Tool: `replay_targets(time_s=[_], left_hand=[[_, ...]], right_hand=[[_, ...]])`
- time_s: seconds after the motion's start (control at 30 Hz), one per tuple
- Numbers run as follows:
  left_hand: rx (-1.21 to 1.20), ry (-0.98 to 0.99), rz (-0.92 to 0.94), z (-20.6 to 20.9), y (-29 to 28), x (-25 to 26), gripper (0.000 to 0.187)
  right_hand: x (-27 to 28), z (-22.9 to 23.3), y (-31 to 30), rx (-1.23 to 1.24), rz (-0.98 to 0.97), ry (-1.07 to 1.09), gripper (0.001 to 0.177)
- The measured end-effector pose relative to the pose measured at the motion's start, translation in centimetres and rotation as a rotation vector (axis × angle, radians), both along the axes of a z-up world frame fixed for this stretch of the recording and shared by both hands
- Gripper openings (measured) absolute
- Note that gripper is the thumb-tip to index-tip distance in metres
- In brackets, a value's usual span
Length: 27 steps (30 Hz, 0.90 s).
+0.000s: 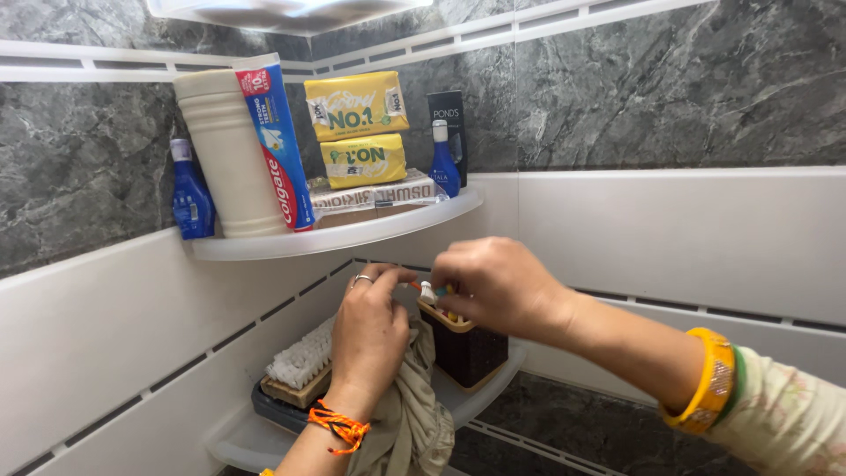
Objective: The person wipes a pink bath sponge in a small tray with a cloth, then wipes a soap dish containing two bars of soap. They wipe a wooden brush and a toothbrush holder, then rearrange toothbrushes inside the holder. Finally, they stack and align yellow soap boxes on a corner shelf.
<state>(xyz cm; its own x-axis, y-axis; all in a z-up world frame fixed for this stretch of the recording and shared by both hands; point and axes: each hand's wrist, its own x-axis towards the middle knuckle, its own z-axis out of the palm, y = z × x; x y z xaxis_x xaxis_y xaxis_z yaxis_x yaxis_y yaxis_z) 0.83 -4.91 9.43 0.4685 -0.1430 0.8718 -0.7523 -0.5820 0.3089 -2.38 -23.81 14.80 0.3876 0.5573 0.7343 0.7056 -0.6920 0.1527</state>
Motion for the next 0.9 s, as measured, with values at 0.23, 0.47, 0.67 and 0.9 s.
replay_targets(time_s=[0.23, 0.47, 0.67, 0.9], left_hand=[[-0.022, -0.008, -0.038, 0.5, -0.5, 0.2, 0.031], [0.016, -0.009, -0.059, 1.4, -2.1, 0.6, 0.028], [0.058, -0.002, -0.044, 0.9, -2.5, 0.2, 0.025], [0.062, 0.033, -0.071, 0.7, -2.4, -0.3, 0.023]], right_hand=[[-2.2, 6.8, -4.3, 0.361, -0.067, -0.063, 0.017], [2.5, 4.1, -5.4, 0.422, -0.125, 0.068, 0.022], [7.1, -0.7, -6.3, 0.456, -0.212, 0.237, 0.031], [8.3, -1.9, -6.9, 0.400, -0.302, 0.490, 0.035]])
